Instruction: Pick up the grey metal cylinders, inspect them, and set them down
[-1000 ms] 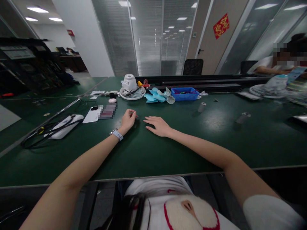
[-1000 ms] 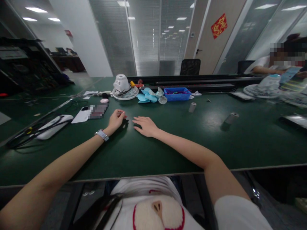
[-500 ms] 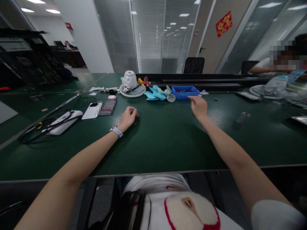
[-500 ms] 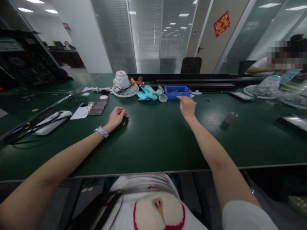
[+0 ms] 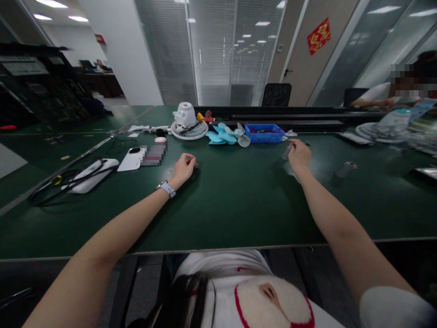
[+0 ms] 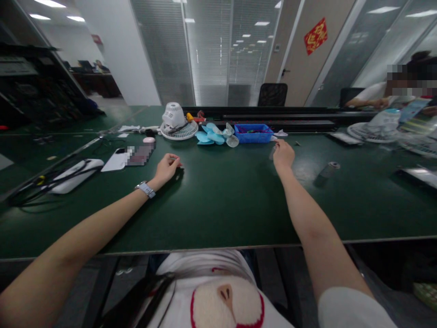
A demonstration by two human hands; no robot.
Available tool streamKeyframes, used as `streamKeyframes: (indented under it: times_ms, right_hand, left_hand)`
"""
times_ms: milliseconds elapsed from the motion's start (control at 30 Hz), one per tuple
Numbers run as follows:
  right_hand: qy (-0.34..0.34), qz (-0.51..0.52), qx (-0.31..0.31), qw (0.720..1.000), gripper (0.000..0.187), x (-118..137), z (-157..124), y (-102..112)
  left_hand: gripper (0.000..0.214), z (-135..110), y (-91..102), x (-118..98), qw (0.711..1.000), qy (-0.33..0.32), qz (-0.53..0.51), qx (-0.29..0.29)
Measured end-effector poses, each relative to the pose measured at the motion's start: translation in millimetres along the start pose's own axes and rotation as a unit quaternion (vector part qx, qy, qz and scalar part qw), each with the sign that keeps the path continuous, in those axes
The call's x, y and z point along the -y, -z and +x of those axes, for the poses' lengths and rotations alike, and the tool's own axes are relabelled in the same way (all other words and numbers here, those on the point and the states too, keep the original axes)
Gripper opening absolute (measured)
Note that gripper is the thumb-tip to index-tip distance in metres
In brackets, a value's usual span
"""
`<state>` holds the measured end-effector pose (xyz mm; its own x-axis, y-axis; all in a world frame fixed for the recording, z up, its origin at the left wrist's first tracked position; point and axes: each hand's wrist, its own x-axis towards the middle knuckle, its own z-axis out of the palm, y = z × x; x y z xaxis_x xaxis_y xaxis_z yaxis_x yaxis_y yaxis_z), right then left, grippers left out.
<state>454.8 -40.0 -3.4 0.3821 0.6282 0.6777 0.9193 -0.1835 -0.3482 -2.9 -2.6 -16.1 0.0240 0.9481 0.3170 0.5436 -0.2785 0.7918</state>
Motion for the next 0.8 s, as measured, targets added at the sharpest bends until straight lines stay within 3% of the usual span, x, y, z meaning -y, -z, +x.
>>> streamKeyframes:
  times_ms: [133, 267, 333, 433, 533, 800]
  right_hand:
    - [-0.001, -0.012, 0.004, 1.0, 0.037, -1.2, -0.6, -1.4]
    - [-0.002, 0.042, -0.015, 0.999, 0.035, -7.9, -3.5, -9.6]
    - [-0.046, 0.074, -0.025, 0.996, 0.043, -14.2, -4.5, -17.2]
    - [-0.157, 0.106, 0.01, 0.982, 0.059, -25.4, -4.6, -30.1]
    - [-0.217, 0.124, 0.041, 0.967, 0.057, -33.4, -3.4, -39.2]
    - [-0.218, 0.121, 0.043, 0.968, 0.048, -32.6, -4.3, -40.3]
  left_hand:
    - [0.015, 0.5, -0.4, 1.9, 1.0, -0.003, -0.012, -0.001]
    - [0.015, 0.7, -0.4, 1.8, 1.0, 0.001, -0.024, 0.0]
    - [0.015, 0.6, -0.3, 1.2, 0.999, 0.007, -0.032, -0.003]
    - [0.016, 0.6, -0.1, 1.1, 0.998, 0.021, -0.063, -0.021]
    - [0.016, 1.6, 0.2, 3.3, 0.995, 0.024, -0.089, -0.049]
    - [0.018, 4.0, -0.5, 7.5, 0.992, 0.035, -0.093, -0.083]
